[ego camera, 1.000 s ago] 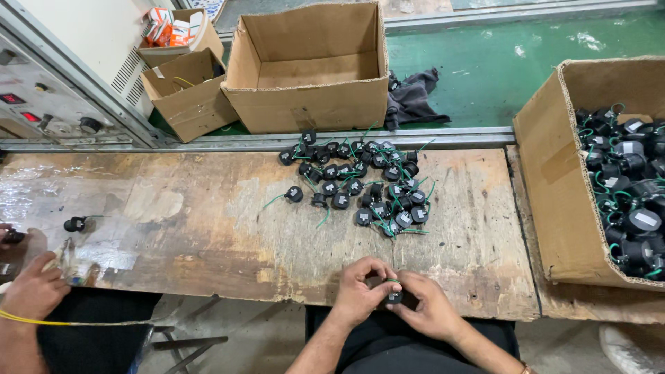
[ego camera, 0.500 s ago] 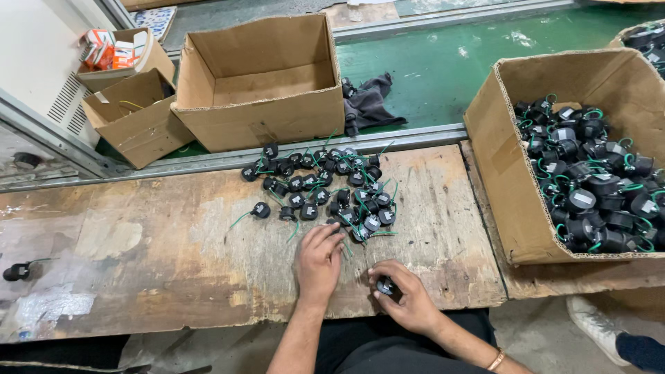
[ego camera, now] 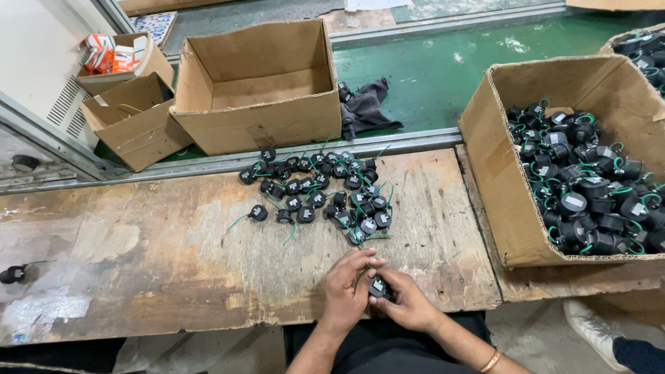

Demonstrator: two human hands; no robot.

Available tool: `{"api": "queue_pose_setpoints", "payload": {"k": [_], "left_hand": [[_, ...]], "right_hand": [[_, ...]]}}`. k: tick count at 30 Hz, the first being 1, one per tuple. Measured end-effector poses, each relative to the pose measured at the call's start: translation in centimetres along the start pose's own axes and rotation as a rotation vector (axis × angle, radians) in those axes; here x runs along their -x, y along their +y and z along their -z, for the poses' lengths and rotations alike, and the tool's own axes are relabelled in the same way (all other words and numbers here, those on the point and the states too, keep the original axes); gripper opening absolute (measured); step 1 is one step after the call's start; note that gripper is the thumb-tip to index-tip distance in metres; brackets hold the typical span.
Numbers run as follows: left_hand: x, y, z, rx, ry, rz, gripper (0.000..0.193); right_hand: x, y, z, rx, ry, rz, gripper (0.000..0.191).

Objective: The person picks up black plastic electrical components with green wire leads from a pile on the workbench, folds and presses the wires into the housings by hand, and sets the finished units on the bench. They repeatedly take new parts from the pile and place completed ones aside.

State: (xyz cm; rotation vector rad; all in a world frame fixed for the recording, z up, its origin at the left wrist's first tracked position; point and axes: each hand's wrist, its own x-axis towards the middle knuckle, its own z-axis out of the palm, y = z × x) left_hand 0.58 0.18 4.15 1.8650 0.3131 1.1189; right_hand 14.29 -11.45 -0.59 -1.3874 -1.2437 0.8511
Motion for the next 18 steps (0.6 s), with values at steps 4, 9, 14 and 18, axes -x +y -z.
{"api": "queue_pose_setpoints", "payload": {"k": [4, 9, 14, 18], "left_hand": [[-0.7, 1.3, 0.9, -0.012, -0.053, -0.101, 0.019], [0.6, 0.6, 2.4, -0.061, -0.138, -0.138, 0.025], [2.1, -1.5, 0.3, 0.237, -0.027, 0.329, 0.023], [2.2, -2.0, -0.1, 0.424, 0.027, 0.455, 0.020]], "right_hand": [[0.2, 0.2, 0.1, -0.125, 0.070, -0.011, 0.048], [-0.2, -0.5, -0.2, 0.047, 0.188, 0.160, 0.044], [-0.2, -1.8, -0.6, 0.251, 0.199, 0.199, 0.041], [-0.1, -2.1, -0.2, 0.276, 0.177, 0.297, 0.042]]}}
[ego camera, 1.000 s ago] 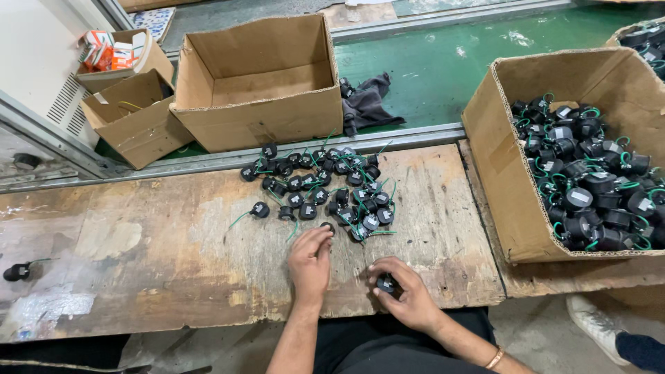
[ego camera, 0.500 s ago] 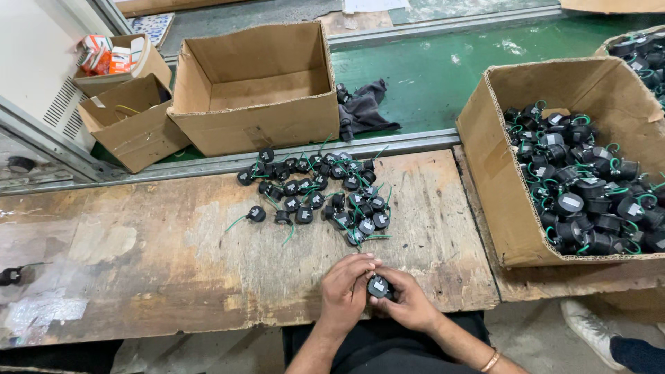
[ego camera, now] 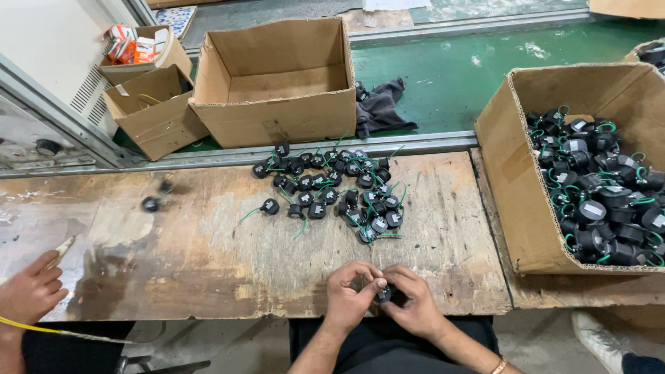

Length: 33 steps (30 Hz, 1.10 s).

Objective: The person picks up black plastic electrical components with green wire leads from a pile on the workbench, folds and presses the wires into the housings by hand, and sets the finished units on the bench. They repeatedly take new parts from the pile and place completed ones aside.

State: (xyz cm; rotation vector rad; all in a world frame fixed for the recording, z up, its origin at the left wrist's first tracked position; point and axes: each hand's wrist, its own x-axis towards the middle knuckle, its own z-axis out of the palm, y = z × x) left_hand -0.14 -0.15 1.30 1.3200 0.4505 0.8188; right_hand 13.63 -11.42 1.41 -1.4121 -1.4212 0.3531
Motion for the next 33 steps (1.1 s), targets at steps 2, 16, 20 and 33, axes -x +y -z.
{"api": "queue_pose_setpoints", "payload": {"k": [2, 16, 20, 33], "left_hand": [[-0.9, 0.8, 1.0, -0.274, -0.049, -0.365, 0.021], [-7.3, 2.5, 4.5, -0.902, 0.234, -0.159, 0.024], [-7.3, 2.2, 4.6, -1.114, 0.196, -0.424, 0.043], [-7.4, 0.4, 5.0, -1.212, 0.100, -0.390, 0.049]], "right_hand": [[0.1, 0.2, 0.1, -0.012, 0.010, 0.015, 0.040], [0.6, 1.4, 0.2, -0.207, -0.112, -0.029, 0.027], [0.3, 1.6, 0.2, -0.307, -0.068, -0.109, 0.017], [0.2, 2.3, -0.1, -0.337, -0.036, -0.059, 0.013]]}}
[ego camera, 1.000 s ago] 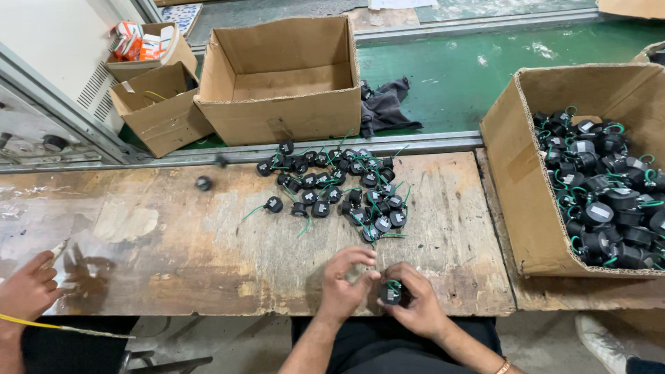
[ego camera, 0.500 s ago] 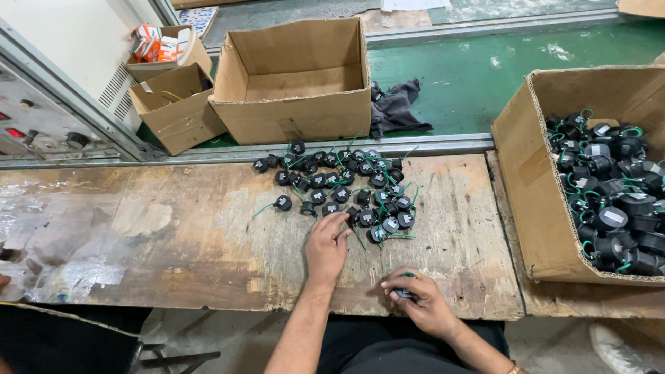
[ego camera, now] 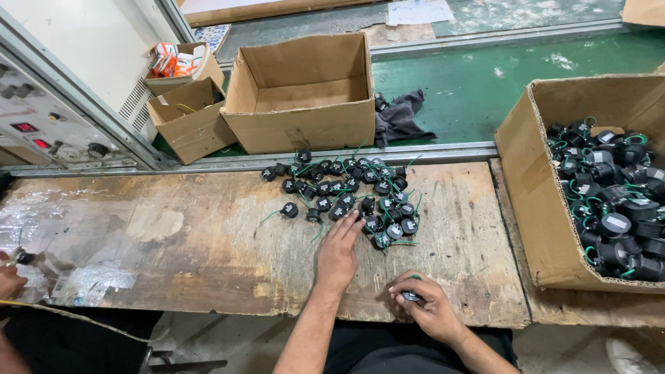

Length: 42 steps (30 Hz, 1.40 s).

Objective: The person picks up black plastic electrical components with green wire leads from a pile on the workbench, folds and presses the wires into the housings by hand, and sets the finished units on the bench. They repeatedly take new parts from the pile and place completed ones aside.

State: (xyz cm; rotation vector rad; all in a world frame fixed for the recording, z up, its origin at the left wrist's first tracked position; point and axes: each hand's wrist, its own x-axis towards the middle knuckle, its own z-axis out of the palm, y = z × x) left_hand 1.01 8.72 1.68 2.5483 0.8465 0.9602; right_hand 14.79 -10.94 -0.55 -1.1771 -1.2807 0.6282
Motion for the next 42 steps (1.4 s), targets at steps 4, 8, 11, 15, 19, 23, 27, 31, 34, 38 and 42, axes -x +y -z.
{"api": "queue_pose_setpoints", "payload": {"k": [4, 8, 11, 15, 19, 23, 27, 31, 34, 38, 42], "left_hand": [[-0.2, 0.4, 0.3, -0.025, 0.005, -0.001, 0.045], [-0.4, 0.6, 0.7, 0.053, 0.020, 0.140, 0.028], [-0.6, 0.4, 1.0, 0.153, 0.190, 0.170, 0.018], [-0.3, 0.6, 1.5, 0.384, 0.206, 0.486, 0.016], [1.6, 3.4, 1.5, 1.166, 0.262, 0.475, 0.018], [3.3, 7.0, 1.3, 1.021, -0.028, 0.087, 0.015], [2.5, 8.0, 2.3, 0.780, 0.004, -0.136, 0.016], [2.3, 7.2, 4.2, 0.776, 0.024, -0.299, 0.018], [2.9, 6.2, 4.4, 0.831, -0.006, -0.269, 0.018], [4.2, 4.9, 2.3, 0.958, -0.150, -0.015, 0.019], [5.7, 4.4, -0.8, 1.389, -0.291, 0.357, 0.024]], "right_hand": [[-0.1, -0.1, 0.0, 0.047, -0.027, 0.038, 0.011], [0.1, -0.1, -0.3, -0.012, -0.038, -0.089, 0.011], [0.2, -0.1, -0.4, 0.032, -0.027, -0.072, 0.011], [0.0, -0.2, -0.4, 0.128, 0.036, 0.026, 0.015], [0.2, -0.3, -0.4, -0.076, 0.088, -0.135, 0.045], [0.6, 0.2, -0.7, -0.080, 0.028, -0.130, 0.057], [0.7, 1.0, -0.3, 0.029, 0.035, -0.004, 0.051], [0.8, 0.9, 0.1, 0.058, 0.012, -0.006, 0.049], [0.7, 0.5, 0.0, 0.106, 0.006, -0.014, 0.047], [0.6, 0.1, -0.1, 0.249, 0.037, 0.005, 0.049], [1.0, 0.6, -0.1, 0.264, 0.012, 0.035, 0.049]]}}
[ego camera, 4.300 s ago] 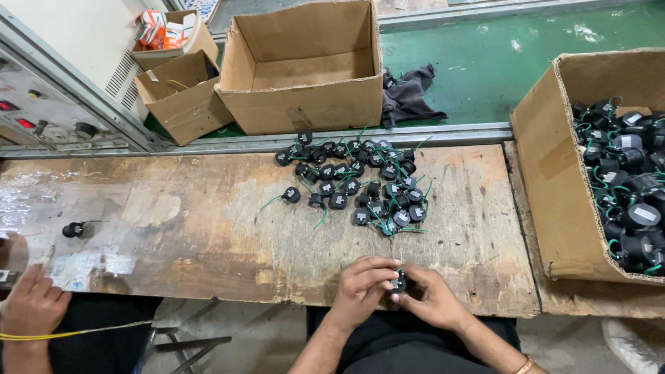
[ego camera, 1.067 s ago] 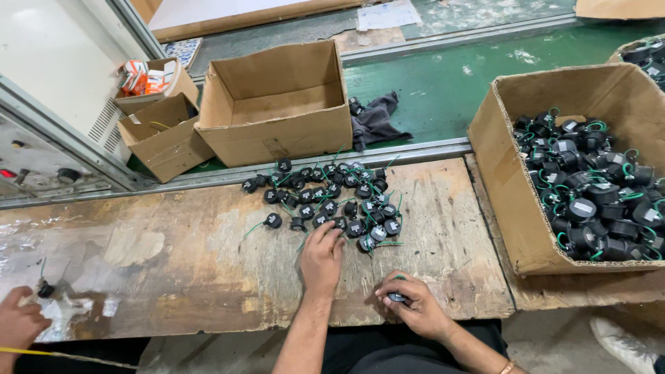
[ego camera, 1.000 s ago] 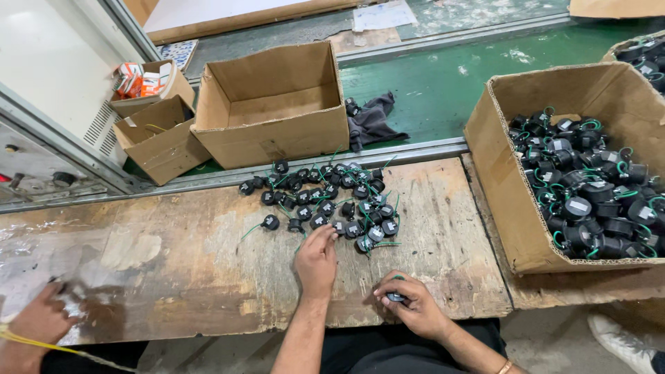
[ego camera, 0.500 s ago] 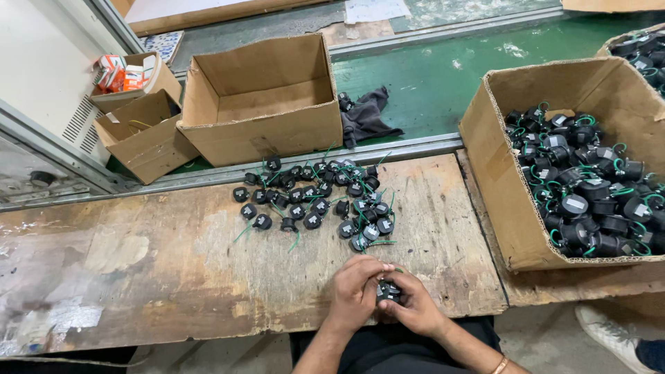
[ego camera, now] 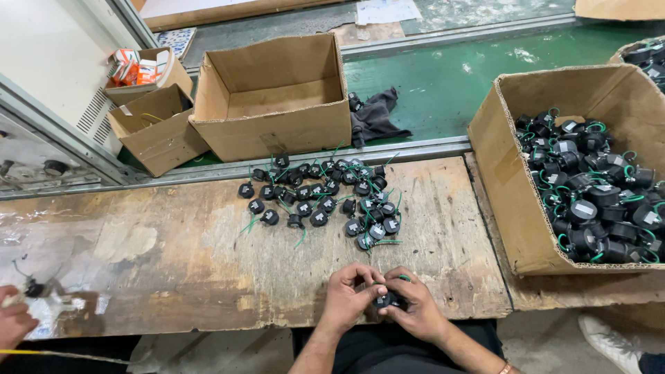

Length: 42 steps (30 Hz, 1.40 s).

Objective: The person picks up black plastic electrical components with green wire leads from a pile on the workbench, folds and presses the wires into the housings by hand, and sets the finished units on the bench. They repeatedly take new parts from the pile and place completed ones aside.

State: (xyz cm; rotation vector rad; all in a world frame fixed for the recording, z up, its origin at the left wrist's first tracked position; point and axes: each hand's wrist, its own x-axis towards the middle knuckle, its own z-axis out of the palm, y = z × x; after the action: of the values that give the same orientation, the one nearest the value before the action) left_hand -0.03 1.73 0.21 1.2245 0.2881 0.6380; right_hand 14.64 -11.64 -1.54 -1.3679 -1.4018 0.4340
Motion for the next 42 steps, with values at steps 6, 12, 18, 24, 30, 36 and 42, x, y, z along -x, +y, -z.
{"api": "queue_pose_setpoints", "payload": {"k": [6, 12, 18, 24, 30, 36, 42], "left_hand": [[-1.9, 0.1, 1.8, -0.090, -0.038, -0.233, 0.018], [-5.8, 2.7, 1.6, -1.193, 0.308, -0.400, 0.042], [-5.1, 3.4, 1.1, -1.166, 0.394, -0.252, 0.021], [-3.1, 4.3, 1.6, -0.600, 0.508, -0.122, 0.015], [-1.3, 5.1, -1.9, -0.417, -0.137, -0.361, 0.009], [-1.3, 6.2, -4.0, -0.761, -0.013, -0.655, 0.025], [0.0, 7.0, -2.3, -0.686, -0.156, -0.591, 0.027]], "right_hand": [[0.3, 0.6, 0.3, -0.513, 0.153, -0.208, 0.049], [-0.2, -1.0, 1.0, -0.844, 0.123, -0.251, 0.037], [-0.4, -1.7, 1.5, -0.550, -0.079, -0.039, 0.032], [-0.4, -1.4, 1.2, -0.623, 0.005, -0.181, 0.034], [0.4, 0.1, 1.3, -0.250, -0.029, -0.197, 0.072], [0.9, 0.6, 1.0, -0.047, 0.056, -0.113, 0.063], [-0.2, -1.4, 1.0, -0.110, 0.055, -0.135, 0.043]]}}
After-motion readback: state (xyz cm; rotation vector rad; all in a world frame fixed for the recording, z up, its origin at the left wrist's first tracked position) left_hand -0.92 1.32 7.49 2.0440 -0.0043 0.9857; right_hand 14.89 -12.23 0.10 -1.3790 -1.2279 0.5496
